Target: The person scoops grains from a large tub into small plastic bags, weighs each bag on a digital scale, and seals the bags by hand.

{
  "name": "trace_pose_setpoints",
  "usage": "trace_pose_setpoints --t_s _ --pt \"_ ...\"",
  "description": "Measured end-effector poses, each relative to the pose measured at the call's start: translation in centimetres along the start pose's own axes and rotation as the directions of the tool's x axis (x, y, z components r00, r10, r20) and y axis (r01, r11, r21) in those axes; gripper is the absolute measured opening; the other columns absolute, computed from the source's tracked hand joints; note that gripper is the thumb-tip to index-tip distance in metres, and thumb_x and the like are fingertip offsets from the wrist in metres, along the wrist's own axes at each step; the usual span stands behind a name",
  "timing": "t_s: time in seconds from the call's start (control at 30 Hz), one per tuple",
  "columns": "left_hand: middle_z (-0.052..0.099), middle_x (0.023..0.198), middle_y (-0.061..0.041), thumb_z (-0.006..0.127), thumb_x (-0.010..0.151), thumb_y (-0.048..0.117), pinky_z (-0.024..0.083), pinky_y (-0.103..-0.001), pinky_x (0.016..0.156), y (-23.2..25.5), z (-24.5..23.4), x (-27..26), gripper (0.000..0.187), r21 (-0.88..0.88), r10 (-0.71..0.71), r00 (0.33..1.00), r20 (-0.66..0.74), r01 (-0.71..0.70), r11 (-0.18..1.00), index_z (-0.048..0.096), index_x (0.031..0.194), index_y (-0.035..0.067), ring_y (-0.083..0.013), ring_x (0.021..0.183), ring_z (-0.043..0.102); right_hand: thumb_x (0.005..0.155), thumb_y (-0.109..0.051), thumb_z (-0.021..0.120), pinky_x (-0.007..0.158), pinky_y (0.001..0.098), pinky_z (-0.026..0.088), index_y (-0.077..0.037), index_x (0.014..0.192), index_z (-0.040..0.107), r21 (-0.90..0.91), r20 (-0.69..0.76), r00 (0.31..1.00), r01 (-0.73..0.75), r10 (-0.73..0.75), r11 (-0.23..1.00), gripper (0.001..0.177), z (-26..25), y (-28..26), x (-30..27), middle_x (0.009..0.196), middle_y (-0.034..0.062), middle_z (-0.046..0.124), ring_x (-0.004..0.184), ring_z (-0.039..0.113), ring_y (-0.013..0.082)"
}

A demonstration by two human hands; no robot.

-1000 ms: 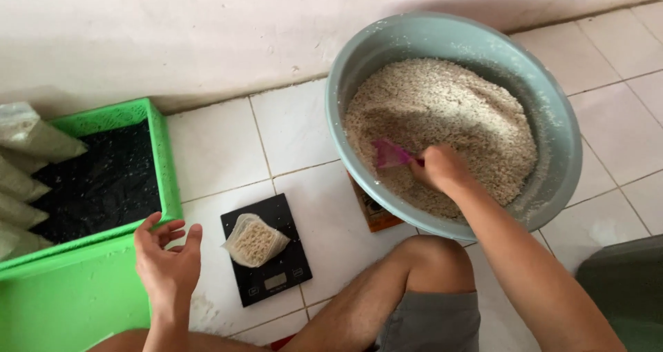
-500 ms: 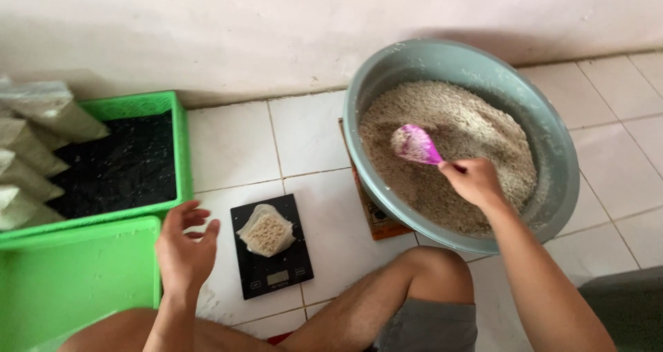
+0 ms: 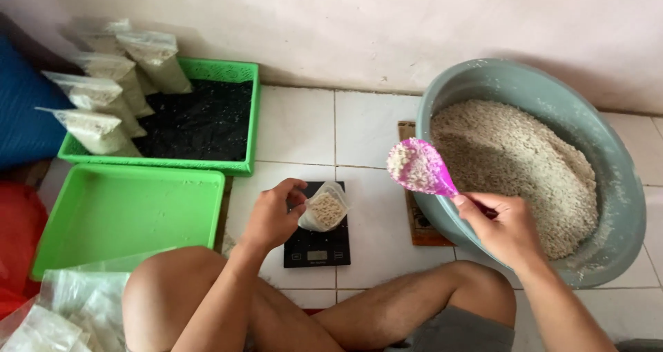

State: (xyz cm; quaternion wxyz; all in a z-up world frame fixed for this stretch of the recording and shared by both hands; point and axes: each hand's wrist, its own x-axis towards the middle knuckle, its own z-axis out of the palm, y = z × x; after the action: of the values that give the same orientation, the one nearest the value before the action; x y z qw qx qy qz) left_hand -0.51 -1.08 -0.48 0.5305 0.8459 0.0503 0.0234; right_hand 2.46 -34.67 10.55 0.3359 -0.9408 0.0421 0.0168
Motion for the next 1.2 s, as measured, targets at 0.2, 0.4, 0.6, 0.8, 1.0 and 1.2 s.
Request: trace_pose_setpoints --t_s 0.2,0.4,0.6,0.8,1.0,1.2 --pt "0.071 0.077 -0.002 0.066 0.072 -0.003 0.053 -0.03 0.066 -0.6 0.1 0.2 0.039 -0.044 0.026 1.0 -0.001 -0.026 0.999 0.065 0.11 0.006 -0.0171 0.07 0.065 0.086 -0.012 0.069 0.039 0.0214 0.036 -0.001 0.105 0.074 0.066 -0.114 0.93 0.357 -0.349 0.932 0.023 1.2 -3.0 -1.3 0.07 0.0088 0.073 0.049 0.056 0.0115" --pt "0.07 0.076 -0.002 0.067 0.073 -0.001 0.052 -0.03 0.063 -0.2 -0.1 0.2 0.039 -0.009 0.015 1.0 0.01 -0.015 1.0 0.065 0.111 0.006 -0.0173 0.066 0.064 0.086 -0.002 0.067 0.034 0.021 0.027 0.005 0.093 0.073 -0.234 -0.167 0.607 0.741 -0.777 0.629 0.011 4.3 -3.3 -1.1 0.057 0.0057 0.063 0.043 0.046 0.0103" --pt "0.07 0.077 -0.002 0.067 0.073 -0.002 0.052 -0.031 0.065 -0.4 -0.1 0.2 0.041 0.011 0.02 0.999 0.024 -0.021 1.0 0.063 0.113 0.007 -0.0181 0.068 0.065 0.083 -0.001 0.076 0.044 0.0169 0.033 0.001 0.09 0.072 -0.615 0.037 0.336 0.75 -0.941 0.243 0.008 5.8 -0.1 -0.5 0.069 0.0028 0.067 0.055 0.052 0.01" --pt "0.071 0.08 -0.003 0.066 0.074 -0.002 0.053 -0.031 0.065 -0.5 -0.2 0.3 0.043 0.016 -0.02 0.999 0.047 0.02 1.0 0.063 0.115 0.007 -0.0178 0.069 0.066 0.092 -0.001 0.072 0.037 0.0227 0.024 0.007 0.096 0.078 -0.516 -0.201 0.572 0.628 -0.795 0.583 0.01 1.7 -0.8 -0.6 0.055 0.0049 0.058 0.044 0.043 0.0127" --pt "0.072 0.085 -0.003 0.064 0.073 -0.001 0.054 -0.035 0.069 -3.0 0.4 0.7 0.045 0.171 -0.212 0.977 -0.019 0.212 0.962 0.064 0.117 0.011 -0.0205 0.073 0.066 0.103 -0.003 0.075 0.06 0.0332 0.044 0.007 0.112 0.078 -0.429 -0.364 0.782 0.341 -0.506 0.836 0.014 -2.3 7.9 2.9 0.082 0.0139 0.068 0.063 0.056 0.0242" --pt "0.071 0.097 -0.009 0.069 0.078 0.004 0.056 -0.037 0.069 -2.9 0.5 1.2 0.051 0.228 -0.257 0.963 -0.079 0.269 0.936 0.055 0.127 0.007 -0.0231 0.08 0.069 0.094 -0.025 0.07 0.047 0.0378 0.046 -0.004 0.098 0.077 -0.598 -0.222 0.948 0.051 -0.227 0.8 0.023 -2.9 14.7 7.8 0.067 0.0157 0.068 0.047 0.057 0.0305"
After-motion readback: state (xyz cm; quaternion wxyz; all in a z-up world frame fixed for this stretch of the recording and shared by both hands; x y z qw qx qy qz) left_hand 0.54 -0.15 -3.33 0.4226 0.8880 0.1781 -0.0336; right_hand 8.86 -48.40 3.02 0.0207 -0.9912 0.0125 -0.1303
